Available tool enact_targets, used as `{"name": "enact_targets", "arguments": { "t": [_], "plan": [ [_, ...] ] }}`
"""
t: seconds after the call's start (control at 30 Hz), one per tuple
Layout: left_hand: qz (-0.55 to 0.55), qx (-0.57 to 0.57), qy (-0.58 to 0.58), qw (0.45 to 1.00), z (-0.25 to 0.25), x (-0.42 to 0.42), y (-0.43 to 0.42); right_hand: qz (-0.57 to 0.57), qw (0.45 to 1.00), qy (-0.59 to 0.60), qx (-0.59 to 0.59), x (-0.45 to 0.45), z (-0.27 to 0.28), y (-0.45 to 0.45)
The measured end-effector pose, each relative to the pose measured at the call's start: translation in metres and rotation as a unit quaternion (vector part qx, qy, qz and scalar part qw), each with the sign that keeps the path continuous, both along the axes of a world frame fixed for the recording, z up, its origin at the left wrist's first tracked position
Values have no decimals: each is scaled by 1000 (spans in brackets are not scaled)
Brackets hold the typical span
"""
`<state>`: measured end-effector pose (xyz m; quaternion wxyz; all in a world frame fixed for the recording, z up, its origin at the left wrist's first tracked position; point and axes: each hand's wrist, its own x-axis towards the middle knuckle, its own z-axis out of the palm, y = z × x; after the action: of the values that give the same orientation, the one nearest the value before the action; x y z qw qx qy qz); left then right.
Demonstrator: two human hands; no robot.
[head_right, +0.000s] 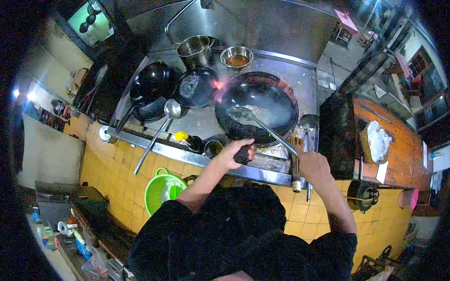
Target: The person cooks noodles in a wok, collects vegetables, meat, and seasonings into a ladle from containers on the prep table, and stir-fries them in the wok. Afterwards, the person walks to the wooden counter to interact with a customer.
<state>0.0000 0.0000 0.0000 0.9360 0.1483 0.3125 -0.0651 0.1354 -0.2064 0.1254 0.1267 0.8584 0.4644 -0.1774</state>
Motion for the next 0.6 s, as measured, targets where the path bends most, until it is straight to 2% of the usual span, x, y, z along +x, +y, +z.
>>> {"name": "enact_targets", "arguments": {
  "t": [0.03, 0.07, 0.1, 0.13, 0.17, 0.2, 0.23, 0.27, 0.3, 0.37, 0.43, 0.47, 0.53, 0.57, 0.6],
  "plan": [
    [15, 73, 51, 996, -6, -2, -3, 13, 999, -24, 28, 0, -2, -2],
    [0, 74, 106, 992, -11, -10, -15, 25, 997, -45, 56, -1, -6, -3],
    [-6, 169, 98, 981, -33, -17, -44, 21, 997, -48, 63, -3, -15, -7],
    [-9, 142, 84, 986, -57, -19, -62, -22, 996, -55, 73, -9, -23, 3],
    [-64, 485, -175, 855, -14, -44, -75, -65, 994, -61, 68, -12, -25, 5],
    [-81, 296, -89, 948, 14, -45, -87, -80, 993, -55, 63, -14, -26, 4],
    [-92, 99, 6, 991, 35, -42, -89, -84, 993, -47, 65, -16, -31, 4],
    [-129, 148, 58, 979, 48, -33, -82, -79, 994, -27, 68, -15, -36, 2],
    [-123, 138, 69, 980, 33, -23, -69, -71, 995, -7, 66, -15, -42, -2],
    [-69, 217, -15, 974, -3, -7, -35, -78, 995, 1, 70, -12, -63, -4],
    [-7, 221, 27, 975, -20, 0, -30, -135, 987, -23, 86, -7, -87, 0],
    [-17, 231, 24, 973, -22, -7, -44, -128, 982, -43, 132, -4, -101, -4],
    [-64, 257, 11, 964, 9, -28, -72, -143, 980, -36, 136, 3, -68, -2],
    [-76, 172, 36, 982, 22, -35, -82, -159, 979, -18, 129, 0, -51, -6],
    [-81, 161, 50, 982, 24, -35, -82, -135, 974, -11, 179, 3, -46, -18]
  ]
}}
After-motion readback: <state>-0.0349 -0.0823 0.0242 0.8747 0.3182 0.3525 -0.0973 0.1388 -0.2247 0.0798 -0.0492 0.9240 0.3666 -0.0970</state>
